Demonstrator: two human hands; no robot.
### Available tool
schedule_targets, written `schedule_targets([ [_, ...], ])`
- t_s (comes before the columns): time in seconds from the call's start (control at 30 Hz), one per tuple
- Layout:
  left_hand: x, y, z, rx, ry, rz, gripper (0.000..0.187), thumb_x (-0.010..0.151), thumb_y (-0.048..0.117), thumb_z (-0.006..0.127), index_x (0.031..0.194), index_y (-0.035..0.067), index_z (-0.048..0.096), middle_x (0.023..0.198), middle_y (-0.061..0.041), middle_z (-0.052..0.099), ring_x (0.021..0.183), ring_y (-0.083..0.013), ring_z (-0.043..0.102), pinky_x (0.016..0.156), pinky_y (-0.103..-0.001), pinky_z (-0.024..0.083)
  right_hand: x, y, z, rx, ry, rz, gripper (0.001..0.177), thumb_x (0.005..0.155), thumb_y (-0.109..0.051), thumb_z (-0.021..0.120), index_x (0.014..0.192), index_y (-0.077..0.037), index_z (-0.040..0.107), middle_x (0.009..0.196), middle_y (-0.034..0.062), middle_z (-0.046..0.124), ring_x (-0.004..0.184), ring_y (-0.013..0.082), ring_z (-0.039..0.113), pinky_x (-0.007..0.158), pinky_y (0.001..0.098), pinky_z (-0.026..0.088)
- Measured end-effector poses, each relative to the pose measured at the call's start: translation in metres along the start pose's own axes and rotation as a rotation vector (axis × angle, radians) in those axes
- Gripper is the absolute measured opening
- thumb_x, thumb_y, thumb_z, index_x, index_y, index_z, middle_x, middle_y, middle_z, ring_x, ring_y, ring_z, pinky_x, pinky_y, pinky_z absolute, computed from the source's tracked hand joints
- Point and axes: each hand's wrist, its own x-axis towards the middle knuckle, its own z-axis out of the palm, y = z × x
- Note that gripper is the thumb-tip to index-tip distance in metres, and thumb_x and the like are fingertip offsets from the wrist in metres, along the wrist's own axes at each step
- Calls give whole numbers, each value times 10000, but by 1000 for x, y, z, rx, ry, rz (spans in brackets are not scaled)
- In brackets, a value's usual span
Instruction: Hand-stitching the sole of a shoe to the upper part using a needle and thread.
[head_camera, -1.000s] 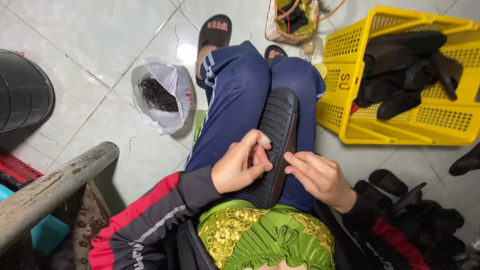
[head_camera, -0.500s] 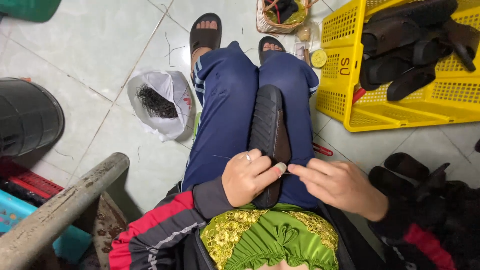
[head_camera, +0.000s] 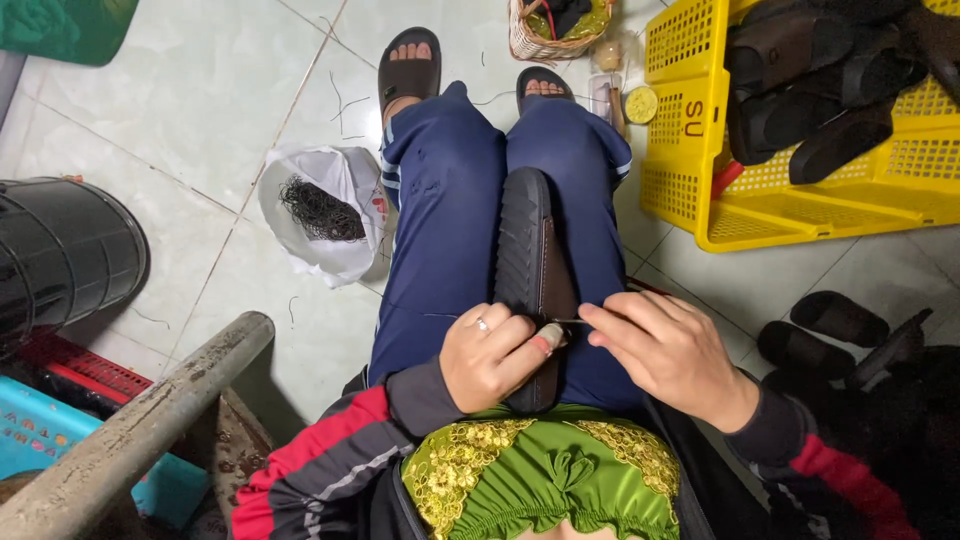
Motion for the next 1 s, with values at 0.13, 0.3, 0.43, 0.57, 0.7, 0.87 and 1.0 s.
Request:
schedule_targets([
  [0.13, -7, 0, -9, 26, -18, -8, 191, 949, 133, 559, 814, 66, 676, 732, -78, 511, 576, -238, 471, 532, -312, 430, -6, 4, 8, -36, -10, -10, 224, 910, -172, 577, 1111, -93, 638, 831, 76, 588, 603, 282, 588, 495, 366, 502],
  [0.3, -13, 0, -8, 3, 4, -17, 175, 941, 123, 571, 832, 42, 682, 744, -101, 530, 565, -245, 475, 514, -313, 436, 3, 3, 1, -16, -46, -56, 154, 915, -126, 526, 1005, -83, 644, 754, 70, 561, 535, 260, 563, 455, 343, 490],
  [0.43, -19, -3, -2, -9, 15, -5, 162, 929, 126, 584, 843, 38, 688, 747, -104, 542, 556, -241, 470, 501, -316, 430, -1, 1, 5, 325, -19, 85, 141, 890, -108, 538, 947, -100, 666, 702, 31, 603, 471, 247, 563, 383, 326, 483],
  [0.57, -20, -4, -2, -6, 44, -3, 163, 927, 143, 585, 851, 41, 686, 755, -105, 535, 558, -241, 466, 504, -319, 423, -12, 6, 13, 529, 166, 221, 149, 830, -50, 604, 958, -50, 679, 775, 26, 676, 485, 173, 581, 416, 269, 491],
  [0.7, -8, 3, -19, -16, -134, -139, 196, 826, 108, 732, 977, -1, 671, 757, -44, 496, 644, -187, 439, 582, -295, 394, -60, 26, -3, 792, 502, 444, 116, 787, -104, 535, 901, -106, 554, 925, 91, 660, 766, 167, 666, 595, 244, 600],
  [0.87, -7, 2, -30, 192, -315, -413, 573, 811, 458, 699, 1083, -31, 576, 820, -98, 457, 663, -243, 477, 582, -317, 418, -63, 44, -45, 330, 657, 534, 82, 954, -101, 567, 892, -138, 528, 912, 28, 565, 758, 192, 499, 717, 322, 395],
  [1.0, -9, -4, -35, 16, -431, -437, 347, 955, 307, 531, 746, 40, 605, 702, -82, 452, 605, -323, 542, 507, -393, 438, -20, 5, 8, 449, 147, 444, 535, 851, -374, 519, 1240, -14, 591, 1191, 160, 601, 737, 172, 620, 568, 297, 579],
])
